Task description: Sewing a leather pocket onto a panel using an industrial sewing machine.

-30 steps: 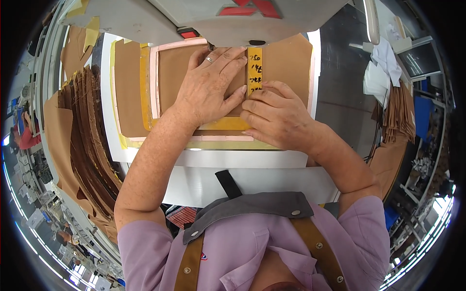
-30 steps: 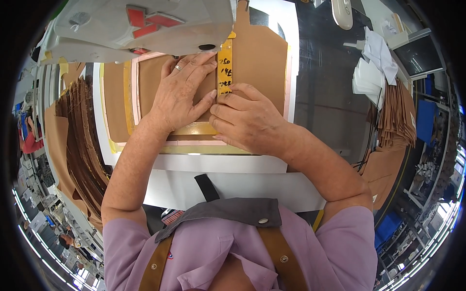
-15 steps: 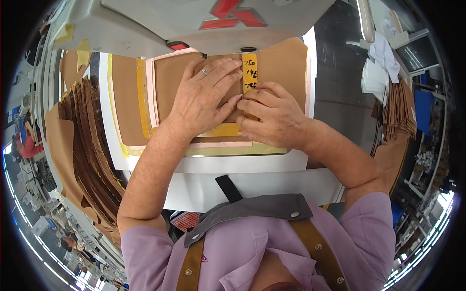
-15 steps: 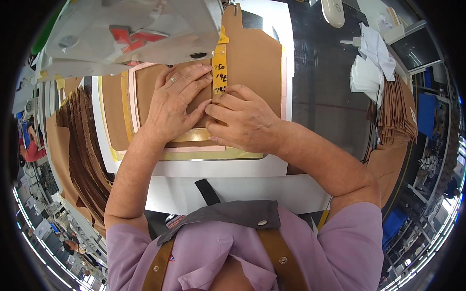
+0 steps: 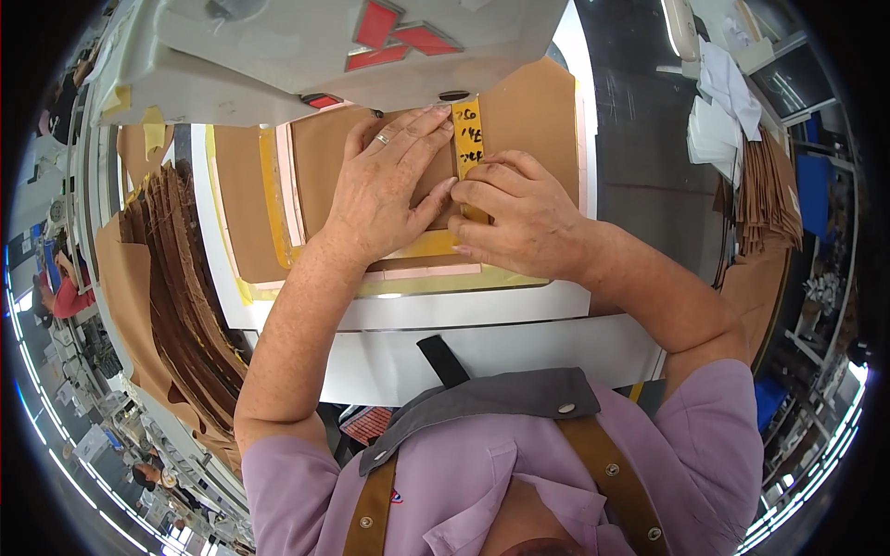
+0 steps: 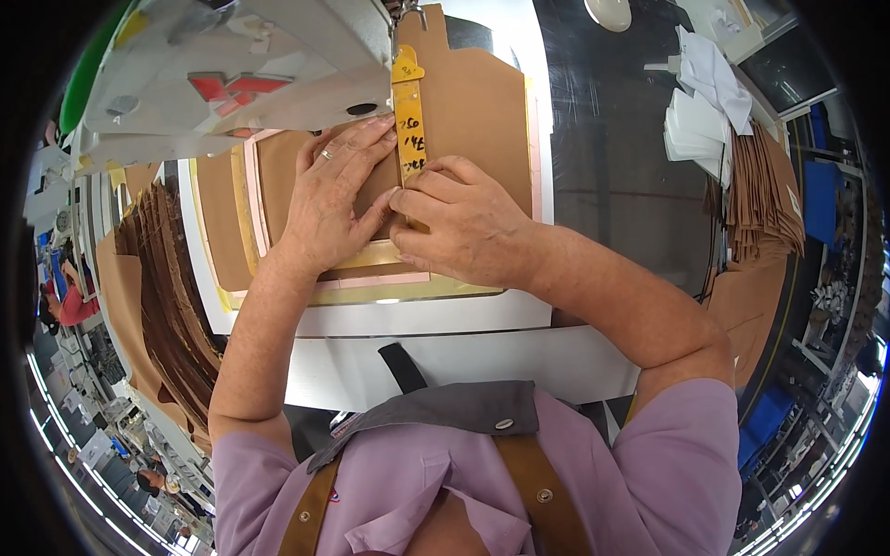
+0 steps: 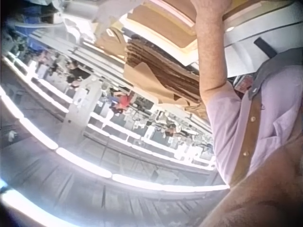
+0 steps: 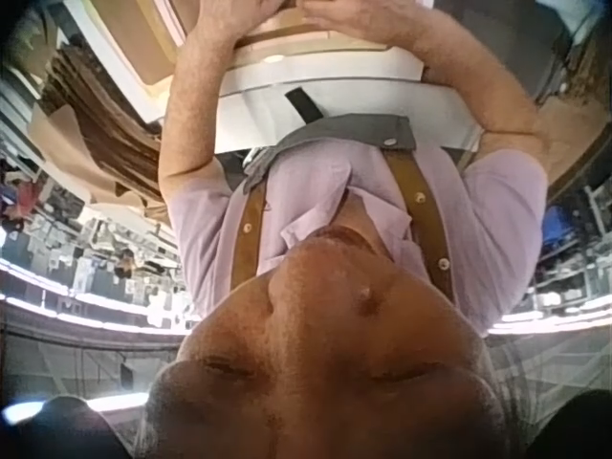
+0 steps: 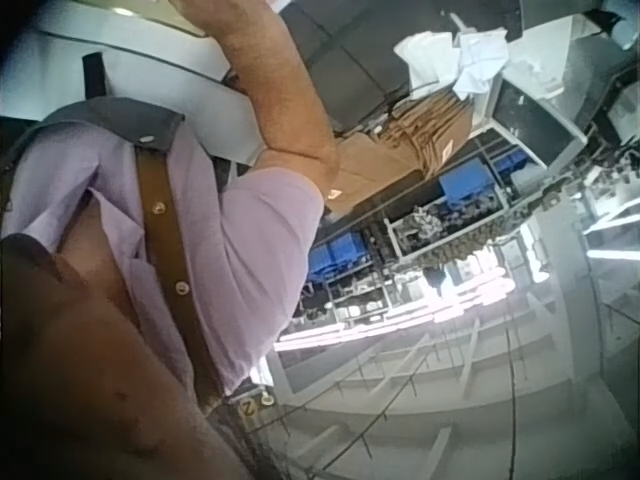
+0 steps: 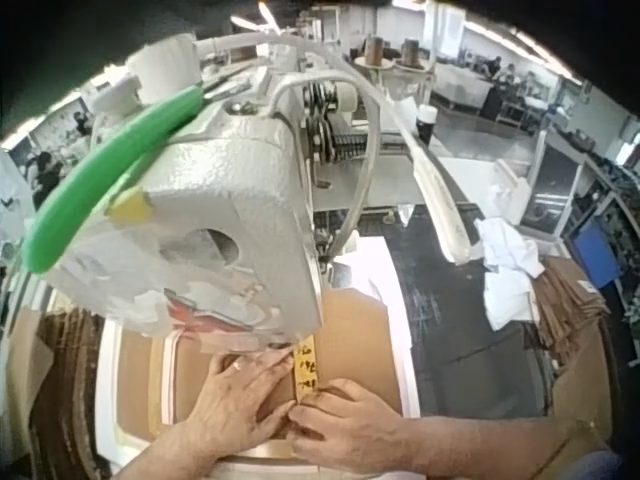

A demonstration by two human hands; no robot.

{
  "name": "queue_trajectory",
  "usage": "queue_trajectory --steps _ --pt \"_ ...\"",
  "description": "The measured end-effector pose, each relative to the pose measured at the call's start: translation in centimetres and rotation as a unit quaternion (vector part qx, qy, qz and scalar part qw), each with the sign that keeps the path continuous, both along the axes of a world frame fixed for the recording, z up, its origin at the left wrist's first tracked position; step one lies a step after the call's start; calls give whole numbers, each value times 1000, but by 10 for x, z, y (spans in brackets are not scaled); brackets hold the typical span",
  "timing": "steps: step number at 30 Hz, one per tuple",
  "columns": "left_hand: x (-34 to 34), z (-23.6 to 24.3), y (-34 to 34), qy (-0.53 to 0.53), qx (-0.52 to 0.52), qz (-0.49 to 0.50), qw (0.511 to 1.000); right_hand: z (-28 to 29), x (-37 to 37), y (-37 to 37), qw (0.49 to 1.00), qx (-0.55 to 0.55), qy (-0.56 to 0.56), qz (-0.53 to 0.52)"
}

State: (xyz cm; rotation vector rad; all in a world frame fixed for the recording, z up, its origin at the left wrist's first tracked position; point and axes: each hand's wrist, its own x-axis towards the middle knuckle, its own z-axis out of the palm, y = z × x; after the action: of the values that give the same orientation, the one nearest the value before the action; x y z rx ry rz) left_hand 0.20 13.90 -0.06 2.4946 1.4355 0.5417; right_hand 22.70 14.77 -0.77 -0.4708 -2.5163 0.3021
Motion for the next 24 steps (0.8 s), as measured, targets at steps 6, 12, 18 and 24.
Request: queue_trajectory --steps 6,12,18,24 --pt "6 8 -5 31 -1 17 999 -1 -1 2 1000 8 -5 -19" --pt "9 8 0 33 12 32 999 2 -1 11 999 0 -6 -32" --pt "1 8 4 24 2 7 1000 0 -1 22 998 16 4 -56" --pt "1 9 1 82 -23 37 996 0 -1 29 997 17 -8 -75"
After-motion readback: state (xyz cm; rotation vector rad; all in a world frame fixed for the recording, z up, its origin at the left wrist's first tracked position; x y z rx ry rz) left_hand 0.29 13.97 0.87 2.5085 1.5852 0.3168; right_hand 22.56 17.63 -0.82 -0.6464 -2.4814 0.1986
